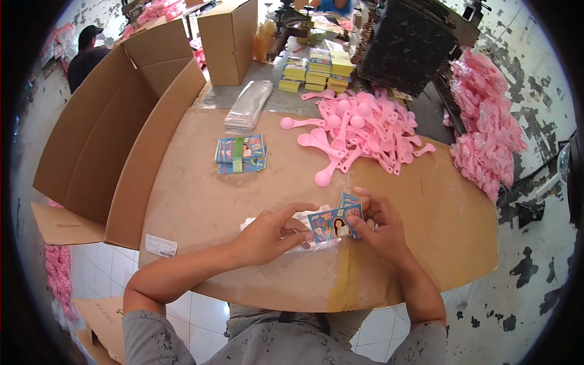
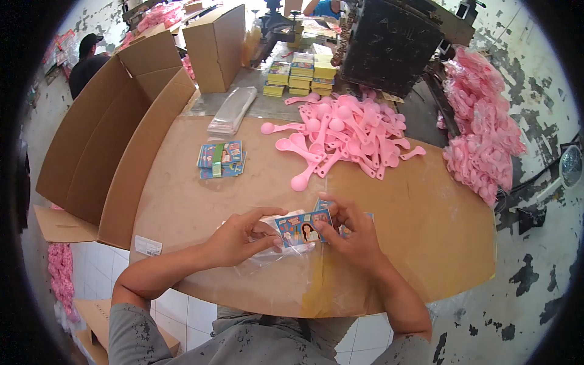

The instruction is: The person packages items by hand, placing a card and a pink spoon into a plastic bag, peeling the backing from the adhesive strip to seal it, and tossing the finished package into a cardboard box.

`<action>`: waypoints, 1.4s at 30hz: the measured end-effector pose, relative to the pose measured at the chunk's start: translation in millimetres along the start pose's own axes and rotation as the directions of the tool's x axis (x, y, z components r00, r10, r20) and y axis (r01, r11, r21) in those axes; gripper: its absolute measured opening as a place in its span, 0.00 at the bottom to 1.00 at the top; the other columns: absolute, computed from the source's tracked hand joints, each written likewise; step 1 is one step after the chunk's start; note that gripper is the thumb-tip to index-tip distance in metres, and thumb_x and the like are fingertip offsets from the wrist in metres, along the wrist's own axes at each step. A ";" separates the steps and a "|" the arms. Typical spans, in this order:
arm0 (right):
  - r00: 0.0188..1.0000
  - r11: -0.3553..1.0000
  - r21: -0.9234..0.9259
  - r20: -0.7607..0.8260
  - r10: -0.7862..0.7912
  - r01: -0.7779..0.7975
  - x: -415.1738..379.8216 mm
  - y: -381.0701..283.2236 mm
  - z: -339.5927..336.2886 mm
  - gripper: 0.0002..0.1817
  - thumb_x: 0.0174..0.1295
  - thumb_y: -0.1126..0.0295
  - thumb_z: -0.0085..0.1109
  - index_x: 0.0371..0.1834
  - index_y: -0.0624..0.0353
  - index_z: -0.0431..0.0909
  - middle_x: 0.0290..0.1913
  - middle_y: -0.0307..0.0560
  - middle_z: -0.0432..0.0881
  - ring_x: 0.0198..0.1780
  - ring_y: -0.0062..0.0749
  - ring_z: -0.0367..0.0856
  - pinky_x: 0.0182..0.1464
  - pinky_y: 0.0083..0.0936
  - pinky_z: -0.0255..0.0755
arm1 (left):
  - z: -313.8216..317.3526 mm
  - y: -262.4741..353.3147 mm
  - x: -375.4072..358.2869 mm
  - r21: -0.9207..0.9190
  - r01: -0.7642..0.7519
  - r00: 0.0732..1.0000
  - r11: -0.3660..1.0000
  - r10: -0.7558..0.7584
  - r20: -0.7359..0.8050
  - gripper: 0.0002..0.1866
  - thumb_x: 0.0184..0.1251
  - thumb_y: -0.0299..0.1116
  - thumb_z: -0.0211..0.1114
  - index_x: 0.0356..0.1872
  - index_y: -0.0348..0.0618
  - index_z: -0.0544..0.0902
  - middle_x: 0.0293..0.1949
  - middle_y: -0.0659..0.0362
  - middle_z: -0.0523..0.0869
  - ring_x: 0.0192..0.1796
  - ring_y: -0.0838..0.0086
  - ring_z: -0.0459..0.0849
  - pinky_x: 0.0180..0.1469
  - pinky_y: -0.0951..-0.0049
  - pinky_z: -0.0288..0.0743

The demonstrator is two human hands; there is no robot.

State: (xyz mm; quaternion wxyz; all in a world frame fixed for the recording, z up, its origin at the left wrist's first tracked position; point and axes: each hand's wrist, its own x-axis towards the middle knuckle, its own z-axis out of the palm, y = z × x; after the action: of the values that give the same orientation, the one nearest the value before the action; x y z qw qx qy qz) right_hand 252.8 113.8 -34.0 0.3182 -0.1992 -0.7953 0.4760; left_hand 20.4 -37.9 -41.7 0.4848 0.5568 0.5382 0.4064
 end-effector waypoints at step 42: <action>0.946 0.741 -0.639 -0.061 -0.318 0.208 160.1 98.1 -54.6 0.20 0.70 0.62 0.64 0.61 0.58 0.82 0.63 0.57 0.79 0.68 0.54 0.74 0.72 0.44 0.67 | -16.3 -24.2 1.1 -0.166 0.034 0.999 0.986 -0.036 -0.011 0.25 0.81 0.27 0.64 0.74 0.40 0.70 0.46 0.57 0.91 0.48 0.83 0.85 0.50 0.77 0.79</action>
State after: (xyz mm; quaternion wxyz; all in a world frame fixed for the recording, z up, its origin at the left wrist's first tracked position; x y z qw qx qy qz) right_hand 177.2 293.3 -51.2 0.3636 -0.2175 -0.8982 0.1174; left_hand -0.4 -36.3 -62.2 0.5327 0.5021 0.5158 0.4450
